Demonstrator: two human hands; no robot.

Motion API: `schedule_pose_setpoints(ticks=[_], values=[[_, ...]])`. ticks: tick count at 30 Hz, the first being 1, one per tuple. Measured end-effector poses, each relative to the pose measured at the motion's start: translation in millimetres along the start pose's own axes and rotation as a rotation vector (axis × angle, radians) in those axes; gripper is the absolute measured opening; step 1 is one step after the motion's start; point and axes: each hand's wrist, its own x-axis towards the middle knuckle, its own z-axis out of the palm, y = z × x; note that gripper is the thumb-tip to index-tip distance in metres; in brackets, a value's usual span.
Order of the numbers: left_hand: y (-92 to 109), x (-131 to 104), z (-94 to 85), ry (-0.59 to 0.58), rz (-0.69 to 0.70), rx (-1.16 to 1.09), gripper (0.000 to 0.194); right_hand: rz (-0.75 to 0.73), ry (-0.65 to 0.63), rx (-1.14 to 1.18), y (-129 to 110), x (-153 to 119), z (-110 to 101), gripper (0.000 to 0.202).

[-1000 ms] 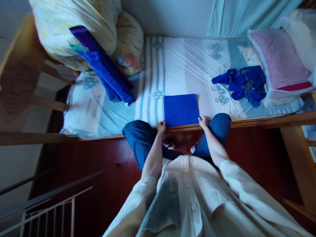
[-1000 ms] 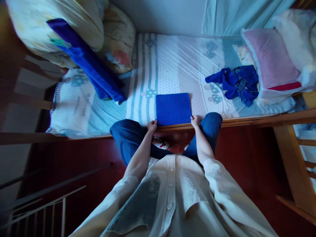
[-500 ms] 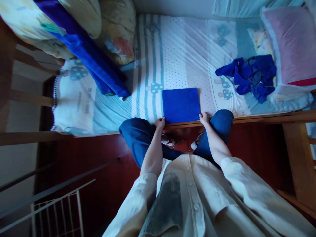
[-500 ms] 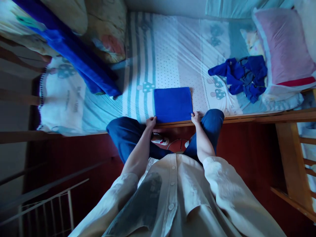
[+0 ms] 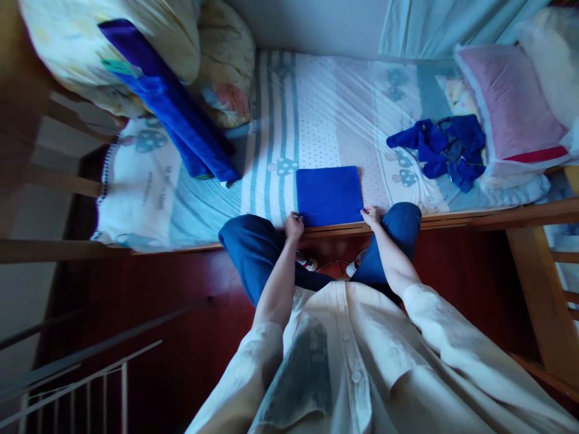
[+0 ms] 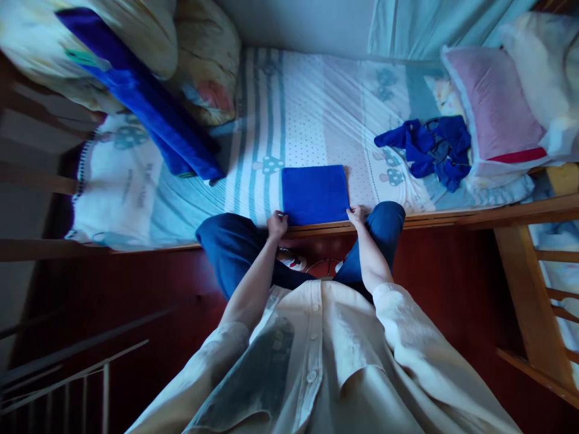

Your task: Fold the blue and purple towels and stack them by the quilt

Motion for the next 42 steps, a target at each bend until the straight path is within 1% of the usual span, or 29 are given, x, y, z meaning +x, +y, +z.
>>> schedule_pose_setpoints(ticks=[2,4,6,7,8,10,12,14,17,26,29,32,35,38,42], values=[[10,-8,-4.5,0.037,0.083,0.096,0.033,-0.021,0.024,-0.018,-6,-8,-6,0.015],[20,-17,-7.3,0.051,0.204,0.216,0.044,-0.103,0.097,-0.086,-14,-20,-11,0.025],[26,-25,-7.0,-0.012,0.335,0.289,0.049,-0.243,0.153,-0.189,-21,-34,-14,0.032],[27,-28,-5.6,-0.065,0.389,0.31,0.051,-0.322,0.148,-0.238,-25,-41,-15,0.035],[27,-31,-3.6,-0.12,0.43,0.329,0.054,-0.394,0.116,-0.278,-28,-48,-15,0.038],[23,-35,0.9,-0.203,0.463,0.371,0.062,-0.505,0.009,-0.346,-30,-59,-14,0.042],[15,-36,5.0,-0.243,0.448,0.421,0.07,-0.546,-0.089,-0.405,-29,-65,-13,0.047],[8,-35,7.9,-0.258,0.421,0.463,0.075,-0.529,-0.154,-0.448,-26,-66,-11,0.056],[2,-31,11.5,-0.26,0.406,0.485,0.077,-0.478,-0.189,-0.474,-22,-60,-8,0.063],[7,-19,21.5,-0.256,0.399,0.583,0.062,-0.472,-0.257,-0.569,-28,-37,-5,0.06],[12,-18,20.8,-0.259,0.396,0.621,0.059,-0.43,-0.262,-0.545,-29,-33,-6,0.052],[19,-18,16.3,-0.263,0.392,0.678,0.059,-0.354,-0.288,-0.568,-35,-31,-10,0.047],[28,-19,7.6,-0.301,0.411,0.779,0.059,-0.313,-0.341,-0.664,-44,-34,-15,0.05],[38,-23,-2.3,-0.342,0.414,0.859,0.06,-0.346,-0.39,-0.768,-53,-41,-21,0.054],[48,-32,-12.4,-0.389,0.377,0.872,0.059,-0.416,-0.43,-0.836,-58,-50,-30,0.056]])
